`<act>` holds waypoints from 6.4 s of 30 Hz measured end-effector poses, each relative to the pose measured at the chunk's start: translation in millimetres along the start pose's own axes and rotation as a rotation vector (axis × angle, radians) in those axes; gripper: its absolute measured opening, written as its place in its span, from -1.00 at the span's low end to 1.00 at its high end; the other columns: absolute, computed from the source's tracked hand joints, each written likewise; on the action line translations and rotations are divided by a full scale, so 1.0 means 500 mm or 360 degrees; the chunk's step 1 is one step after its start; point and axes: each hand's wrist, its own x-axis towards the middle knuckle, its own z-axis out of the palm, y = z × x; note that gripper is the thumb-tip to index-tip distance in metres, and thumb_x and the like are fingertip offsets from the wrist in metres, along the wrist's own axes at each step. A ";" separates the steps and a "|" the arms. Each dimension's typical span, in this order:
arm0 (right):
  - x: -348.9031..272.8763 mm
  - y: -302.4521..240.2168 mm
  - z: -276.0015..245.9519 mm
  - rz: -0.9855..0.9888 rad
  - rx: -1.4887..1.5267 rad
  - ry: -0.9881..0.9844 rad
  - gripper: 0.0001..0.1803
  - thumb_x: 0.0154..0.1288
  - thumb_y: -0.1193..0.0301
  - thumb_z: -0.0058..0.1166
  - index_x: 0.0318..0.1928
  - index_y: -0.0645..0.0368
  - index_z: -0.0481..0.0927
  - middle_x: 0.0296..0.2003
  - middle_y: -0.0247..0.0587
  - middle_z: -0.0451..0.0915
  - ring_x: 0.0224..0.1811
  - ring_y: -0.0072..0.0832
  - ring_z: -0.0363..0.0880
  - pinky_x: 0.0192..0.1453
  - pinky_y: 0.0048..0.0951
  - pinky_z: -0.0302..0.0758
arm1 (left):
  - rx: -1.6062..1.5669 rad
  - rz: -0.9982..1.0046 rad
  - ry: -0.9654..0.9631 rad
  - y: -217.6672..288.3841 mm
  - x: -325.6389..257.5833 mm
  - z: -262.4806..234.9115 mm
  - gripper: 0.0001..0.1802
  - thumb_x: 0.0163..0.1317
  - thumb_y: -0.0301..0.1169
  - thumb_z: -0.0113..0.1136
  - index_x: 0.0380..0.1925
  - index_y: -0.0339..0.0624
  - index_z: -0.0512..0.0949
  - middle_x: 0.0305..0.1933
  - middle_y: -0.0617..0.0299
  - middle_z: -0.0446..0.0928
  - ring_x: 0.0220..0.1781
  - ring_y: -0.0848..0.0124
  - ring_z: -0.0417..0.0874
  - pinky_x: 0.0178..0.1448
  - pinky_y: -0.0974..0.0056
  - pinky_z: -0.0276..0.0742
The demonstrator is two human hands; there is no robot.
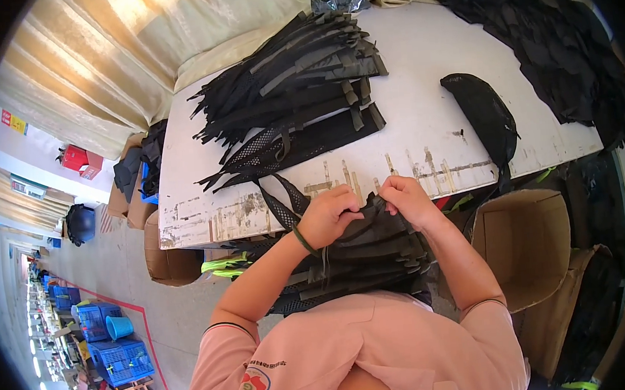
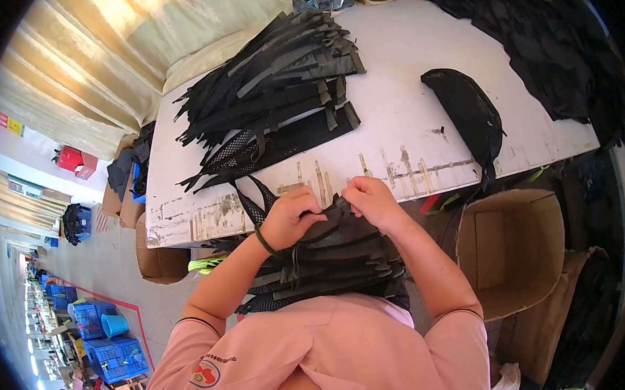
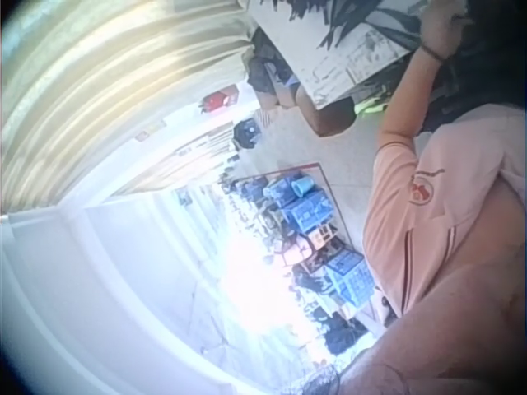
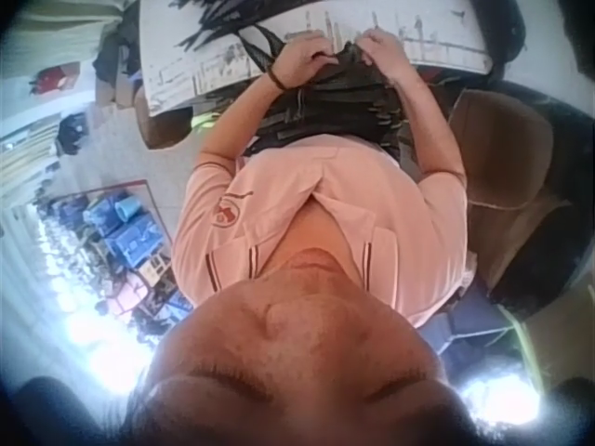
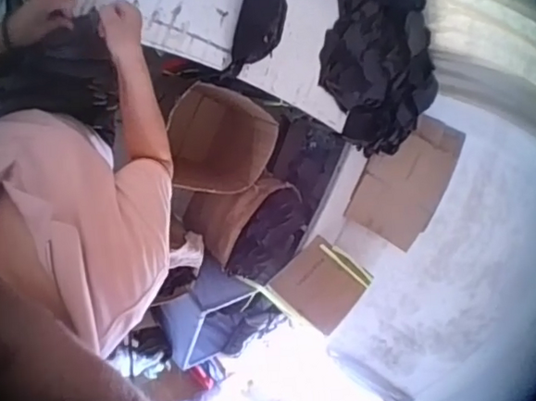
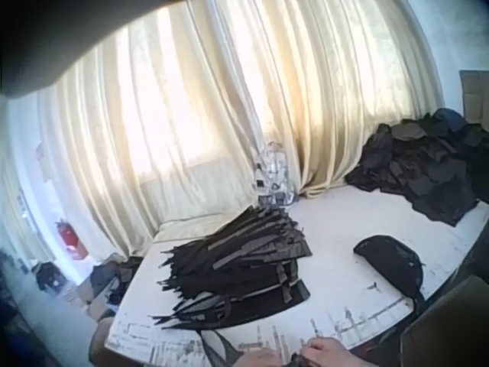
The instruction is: Attaching plastic buckles and adjusters to mesh backpack straps.
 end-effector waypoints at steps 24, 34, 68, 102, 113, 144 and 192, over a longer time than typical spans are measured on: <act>-0.063 -0.018 0.065 0.0147 0.1236 -0.0354 -0.87 0.33 0.47 0.06 -0.16 0.20 0.46 -0.36 -0.20 0.60 -0.35 -0.44 0.61 -0.20 -0.38 0.54 | -0.0784 -0.0331 0.0067 0.003 0.014 -0.046 -0.79 0.22 -0.64 0.03 -0.18 -0.26 0.58 -0.22 0.25 0.50 -0.12 0.49 0.51 0.04 0.41 0.39; -0.037 -0.023 0.039 -0.0428 -0.0215 0.0505 -0.82 0.34 0.44 0.07 -0.08 0.17 0.46 -0.61 -0.32 0.43 -0.57 -0.65 0.41 -0.49 -0.52 0.34 | -0.0394 -0.0661 -0.0054 0.014 0.027 -0.025 -0.72 0.25 -0.32 0.19 -0.19 -0.35 0.57 -0.33 0.22 0.61 -0.28 0.55 0.52 -0.08 0.36 0.47; -0.057 0.124 0.156 -0.1120 -0.1870 -0.0717 -0.14 0.20 -0.06 0.05 0.30 0.35 0.24 0.35 0.00 0.19 0.42 -0.16 0.12 0.50 -0.15 0.00 | -0.0876 -0.1174 0.0057 0.074 -0.436 0.082 -0.65 0.31 -0.20 0.15 -0.07 -0.24 0.55 -0.25 0.18 0.59 -0.27 0.41 0.59 -0.10 0.33 0.52; 0.045 -0.431 0.229 -0.0558 -0.1713 -0.1226 0.25 -0.28 0.02 0.47 0.38 0.33 0.07 0.14 0.24 0.43 0.21 -0.06 0.43 0.28 -0.31 0.35 | -0.2175 -0.0670 0.0356 -0.079 -0.203 0.025 -0.03 -0.11 -0.13 0.53 0.32 0.01 0.23 0.36 0.28 0.26 0.40 0.33 0.24 0.44 0.07 0.17; 0.511 -0.202 0.106 -0.0233 -0.2390 -0.0685 0.45 -0.37 -0.03 0.48 0.48 -0.01 -0.23 0.45 -0.01 -0.07 0.41 -0.02 0.10 0.38 0.02 0.16 | -0.1675 -0.1083 -0.0603 -0.330 -0.033 0.002 -0.60 0.35 -0.19 0.11 0.12 -0.08 0.45 -0.04 0.07 0.53 -0.10 0.33 0.59 -0.01 0.22 0.56; 1.124 -0.410 0.023 0.0207 -0.2473 -0.1144 -0.29 0.28 -0.25 -0.19 0.05 0.09 0.58 0.02 -0.02 0.58 0.09 -0.15 0.53 0.17 -0.20 0.42 | 0.0730 -0.0302 -0.0424 -0.359 0.040 -0.116 -0.28 0.16 0.04 0.16 0.35 0.41 0.23 0.35 0.28 0.27 0.33 0.30 0.24 0.15 0.05 0.29; 0.681 -0.541 0.825 -0.1279 -0.0691 -0.1811 -0.80 -0.02 0.76 -0.10 -0.52 0.24 0.55 -0.46 -0.26 0.62 -0.32 -0.53 0.60 -0.18 -0.49 0.51 | -0.2523 0.1296 0.1928 -0.357 -0.561 -0.458 -0.15 0.27 0.30 -0.27 0.32 -0.14 0.21 0.39 0.15 0.24 0.44 0.16 0.17 0.48 -0.03 0.05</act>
